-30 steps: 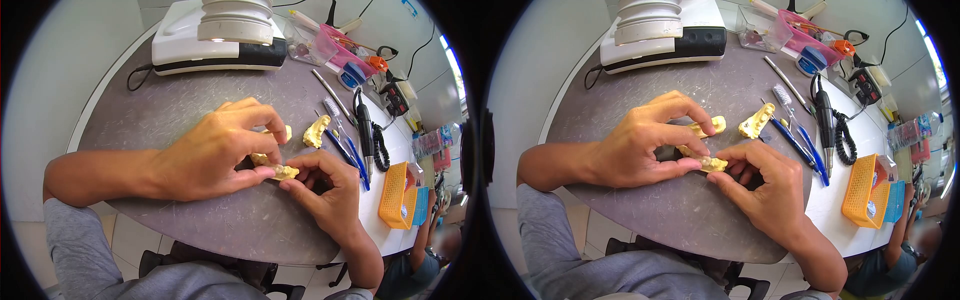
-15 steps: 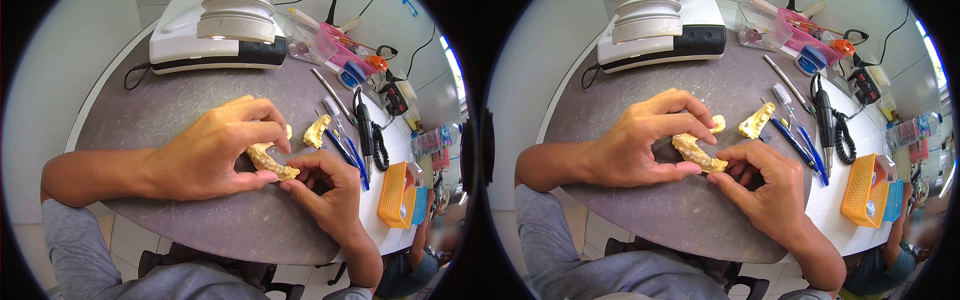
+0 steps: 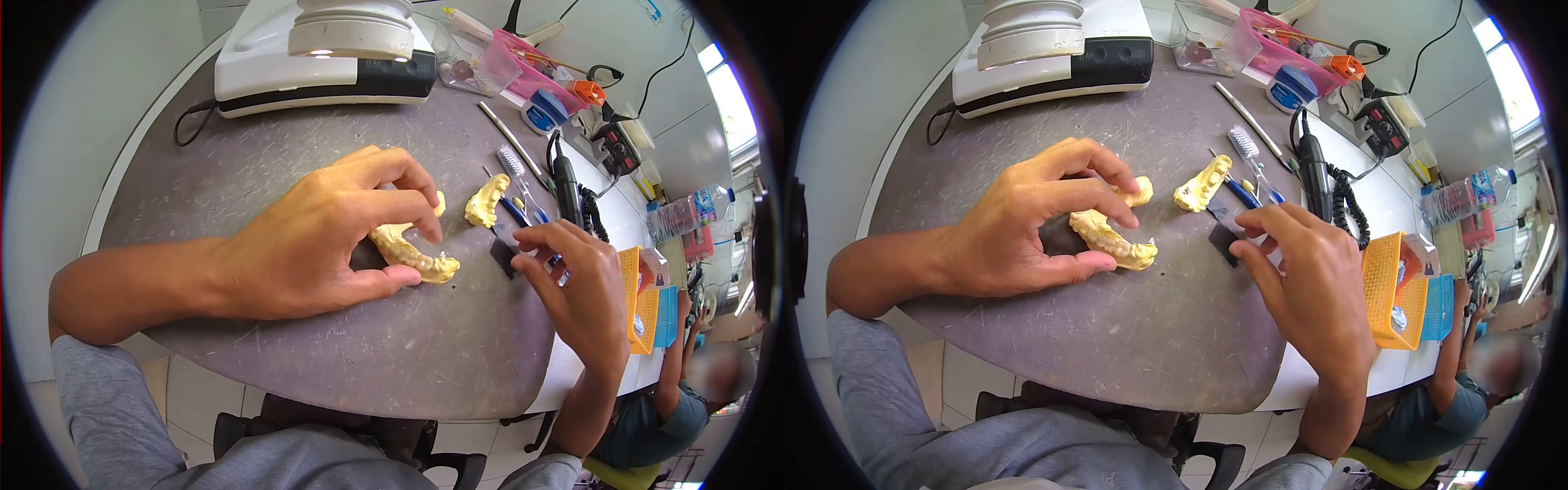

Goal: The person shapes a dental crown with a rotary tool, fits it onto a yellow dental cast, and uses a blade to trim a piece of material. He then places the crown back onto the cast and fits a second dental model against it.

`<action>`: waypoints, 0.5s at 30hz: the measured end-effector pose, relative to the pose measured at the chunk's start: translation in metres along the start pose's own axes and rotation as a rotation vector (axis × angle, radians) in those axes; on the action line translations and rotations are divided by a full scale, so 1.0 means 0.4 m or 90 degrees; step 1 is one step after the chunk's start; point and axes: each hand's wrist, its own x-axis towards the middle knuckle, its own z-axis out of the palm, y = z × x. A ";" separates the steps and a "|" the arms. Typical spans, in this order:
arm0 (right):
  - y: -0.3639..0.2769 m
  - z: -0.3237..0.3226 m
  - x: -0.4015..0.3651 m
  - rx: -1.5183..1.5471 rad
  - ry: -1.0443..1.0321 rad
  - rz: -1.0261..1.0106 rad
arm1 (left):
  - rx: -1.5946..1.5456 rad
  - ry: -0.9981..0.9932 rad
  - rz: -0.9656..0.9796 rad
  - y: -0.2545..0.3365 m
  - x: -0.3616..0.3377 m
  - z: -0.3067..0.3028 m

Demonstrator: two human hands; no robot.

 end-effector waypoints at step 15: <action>-0.002 0.003 0.009 0.146 -0.072 0.040 | -0.069 -0.027 0.027 -0.013 -0.003 0.011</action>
